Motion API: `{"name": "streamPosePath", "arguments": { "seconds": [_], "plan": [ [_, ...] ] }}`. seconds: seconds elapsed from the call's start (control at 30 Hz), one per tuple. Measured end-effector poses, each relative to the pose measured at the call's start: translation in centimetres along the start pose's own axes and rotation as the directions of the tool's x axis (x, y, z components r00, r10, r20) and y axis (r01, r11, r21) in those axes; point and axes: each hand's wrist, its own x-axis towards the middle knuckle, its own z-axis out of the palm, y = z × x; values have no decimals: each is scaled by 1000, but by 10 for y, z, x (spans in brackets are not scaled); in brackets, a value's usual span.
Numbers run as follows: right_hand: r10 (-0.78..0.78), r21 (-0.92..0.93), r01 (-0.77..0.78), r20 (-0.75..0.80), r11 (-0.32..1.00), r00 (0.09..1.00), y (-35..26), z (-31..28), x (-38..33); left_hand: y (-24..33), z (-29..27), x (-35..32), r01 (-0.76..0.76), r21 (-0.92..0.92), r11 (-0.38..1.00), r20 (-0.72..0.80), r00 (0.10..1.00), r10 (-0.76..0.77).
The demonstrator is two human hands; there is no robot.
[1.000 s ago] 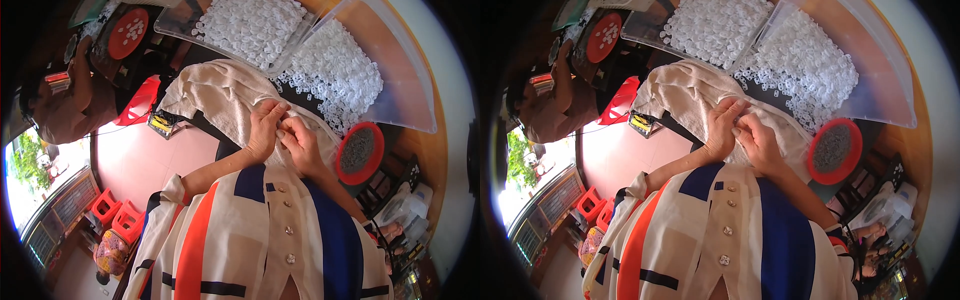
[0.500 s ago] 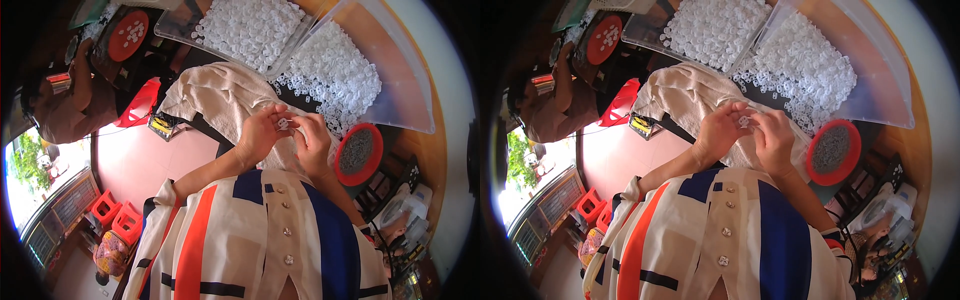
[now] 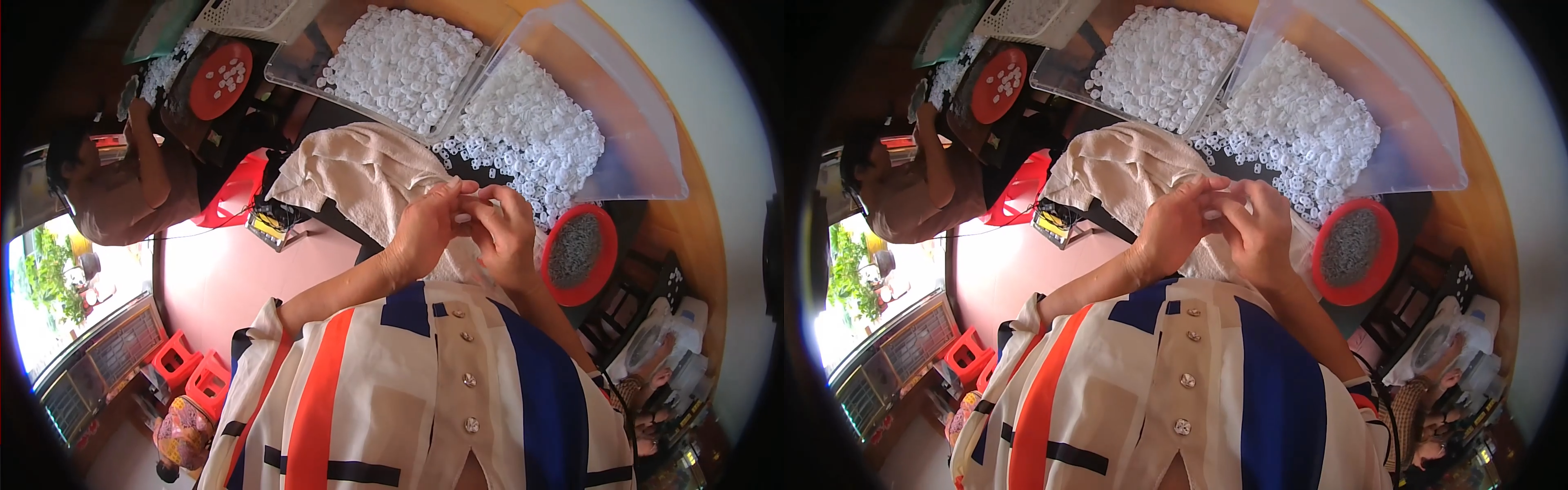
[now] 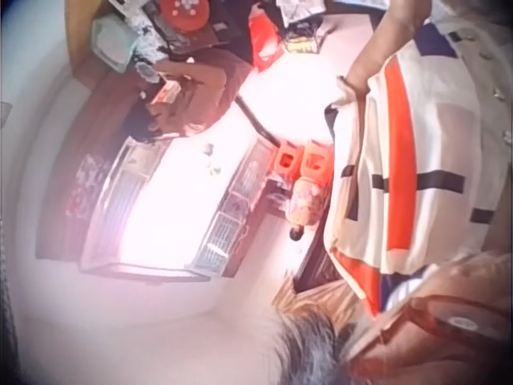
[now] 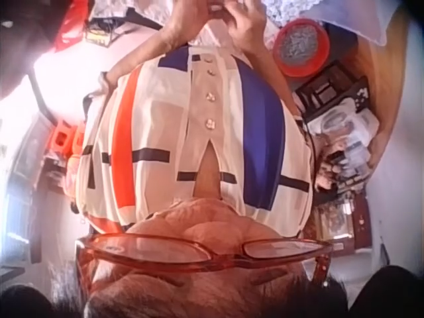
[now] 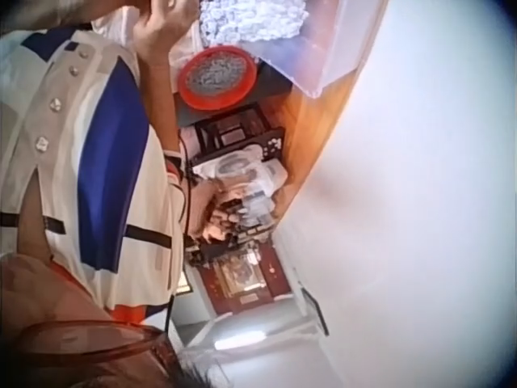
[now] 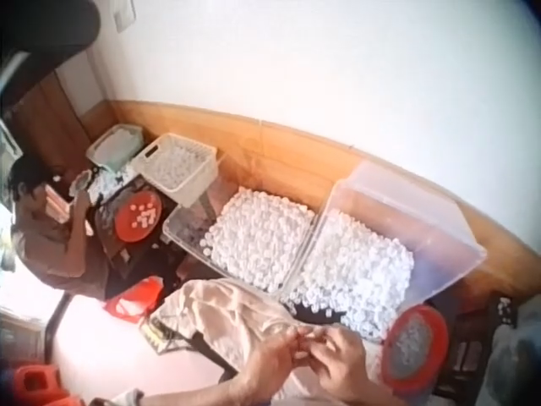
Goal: Assembling small white plastic rings by inserting grey center components at a manual workstation.
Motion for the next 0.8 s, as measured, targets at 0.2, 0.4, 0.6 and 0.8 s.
{"name": "streamPosePath", "arguments": {
  "seconds": [0.2,0.4,0.6,0.8],
  "plan": [
    [129,185,-109,-105,977,986,0,1,-9,1,8,-8,25,284,958,-69,998,-5],
    [416,461,-415,104,784,903,3,0,-23,1,2,-13,90,230,969,-102,992,-68],
    [116,191,-98,-81,977,990,-8,6,-11,-2,-5,-11,131,143,981,-142,984,-110],
    [250,343,-225,-30,912,968,0,26,-9,-4,-11,-7,102,141,985,-79,993,-92]
  ]
}}
